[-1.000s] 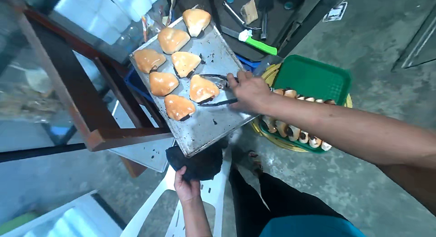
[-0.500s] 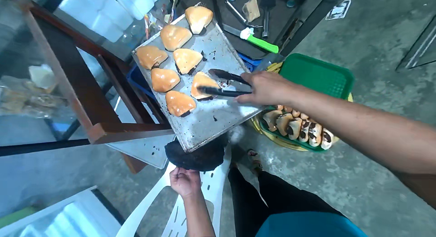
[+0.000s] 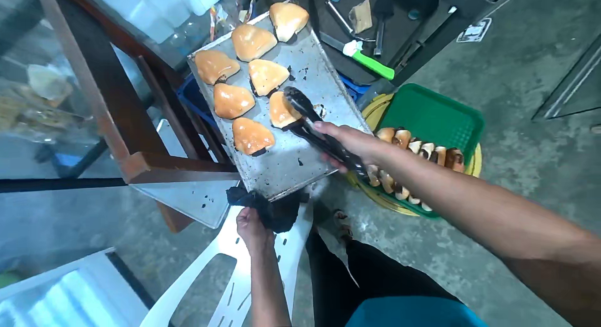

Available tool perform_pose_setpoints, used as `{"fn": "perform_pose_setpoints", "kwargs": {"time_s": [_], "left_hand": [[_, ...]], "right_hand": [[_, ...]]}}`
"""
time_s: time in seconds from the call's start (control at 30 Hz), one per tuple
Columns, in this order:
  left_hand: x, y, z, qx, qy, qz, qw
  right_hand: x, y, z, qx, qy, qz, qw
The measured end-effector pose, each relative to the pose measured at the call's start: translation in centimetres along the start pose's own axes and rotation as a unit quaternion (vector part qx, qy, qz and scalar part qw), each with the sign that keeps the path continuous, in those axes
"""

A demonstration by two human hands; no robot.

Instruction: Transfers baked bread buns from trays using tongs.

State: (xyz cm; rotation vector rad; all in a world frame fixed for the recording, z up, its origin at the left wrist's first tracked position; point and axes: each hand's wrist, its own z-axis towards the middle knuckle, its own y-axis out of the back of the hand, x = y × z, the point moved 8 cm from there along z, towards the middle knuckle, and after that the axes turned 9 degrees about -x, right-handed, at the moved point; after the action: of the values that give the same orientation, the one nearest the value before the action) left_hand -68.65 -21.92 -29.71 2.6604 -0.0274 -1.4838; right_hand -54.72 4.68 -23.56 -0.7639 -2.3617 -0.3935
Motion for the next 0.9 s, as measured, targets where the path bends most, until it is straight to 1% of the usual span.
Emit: {"fn": "perform_pose_setpoints", "kwargs": {"time_s": [0.03,0.07,0.13,0.17,0.2,0.23,0.27,0.33,0.43,0.47,0.5,0.53,0.57,0.6,0.63,0.67,0.7,0.73,0.77,0.83,0.87,0.9], "left_hand": [[-0.1,-0.1,0.0,0.0,0.003,0.004,1.0],[-0.1,-0.1,0.0,-0.002,0.009,0.005,1.0],[0.0,-0.1,0.0,0.0,0.024,-0.002,1.0],[0.1,-0.1,0.0,0.001,0.028,-0.007,1.0],[0.1,-0.1,0.1,0.004,0.028,-0.01,1.0],[0.1,-0.2,0.1,0.006,0.026,-0.01,1.0],[0.0,-0.2,0.0,0.01,0.024,-0.006,1.0],[0.0,-0.2,0.0,0.016,0.02,-0.002,1.0],[0.2,-0.2,0.1,0.026,0.004,-0.001,1.0],[0.1,-0.2,0.2,0.025,0.0,0.0,1.0],[0.1,-0.2,0.2,0.023,-0.002,0.002,1.0],[0.1,-0.2,0.2,0.022,0.0,0.0,1.0],[0.2,-0.2,0.2,0.021,0.005,-0.005,1.0],[0.3,-0.3,0.2,0.023,0.012,-0.013,1.0],[0.4,-0.3,0.2,0.028,0.021,-0.02,0.999],[0.4,-0.4,0.2,0.032,0.027,-0.02,0.999],[0.3,-0.3,0.3,0.039,0.03,-0.015,0.999],[0.2,-0.2,0.4,0.051,0.029,-0.006,0.998],[0.3,-0.1,0.6,0.064,0.028,0.004,0.998],[0.3,0.1,0.7,0.094,0.031,0.027,0.995],[0.3,0.2,0.7,0.109,0.033,0.039,0.993],[0.3,0.2,0.7,0.118,0.034,0.047,0.991]], "right_hand": [[0.1,1.5,-1.1,-0.008,0.028,-0.092,0.995],[0.5,3.3,-2.6,-0.027,0.063,-0.209,0.976],[1.8,6.7,-4.8,-0.092,0.119,-0.41,0.9],[2.6,7.8,-5.5,-0.136,0.146,-0.469,0.86],[3.5,8.4,-5.9,-0.18,0.175,-0.51,0.823],[4.7,8.5,-6.0,-0.21,0.189,-0.533,0.797],[6.0,8.0,-5.7,-0.227,0.202,-0.547,0.78],[8.2,6.2,-4.0,-0.224,0.211,-0.57,0.762],[9.7,3.8,-0.5,-0.193,0.246,-0.599,0.737],[9.8,3.6,0.3,-0.183,0.247,-0.595,0.743],[9.6,3.7,0.9,-0.171,0.24,-0.579,0.76],[9.1,4.1,1.2,-0.156,0.229,-0.542,0.794],[8.3,4.7,1.5,-0.14,0.209,-0.478,0.841],[7.0,5.4,1.7,-0.119,0.184,-0.39,0.894],[5.4,6.0,1.8,-0.091,0.146,-0.277,0.945],[3.5,6.4,1.7,-0.059,0.102,-0.162,0.98],[1.8,6.7,1.3,-0.027,0.061,-0.06,0.996],[0.2,7.2,0.7,-0.003,0.037,0.016,0.999],[-1.3,8.0,-0.4,0.012,0.032,0.064,0.997],[-4.5,11.1,-3.8,0.003,0.055,0.104,0.993],[-6.1,13.4,-5.6,0.002,0.079,0.11,0.991],[-8.1,16.2,-7.7,-0.016,0.099,0.108,0.989]]}}
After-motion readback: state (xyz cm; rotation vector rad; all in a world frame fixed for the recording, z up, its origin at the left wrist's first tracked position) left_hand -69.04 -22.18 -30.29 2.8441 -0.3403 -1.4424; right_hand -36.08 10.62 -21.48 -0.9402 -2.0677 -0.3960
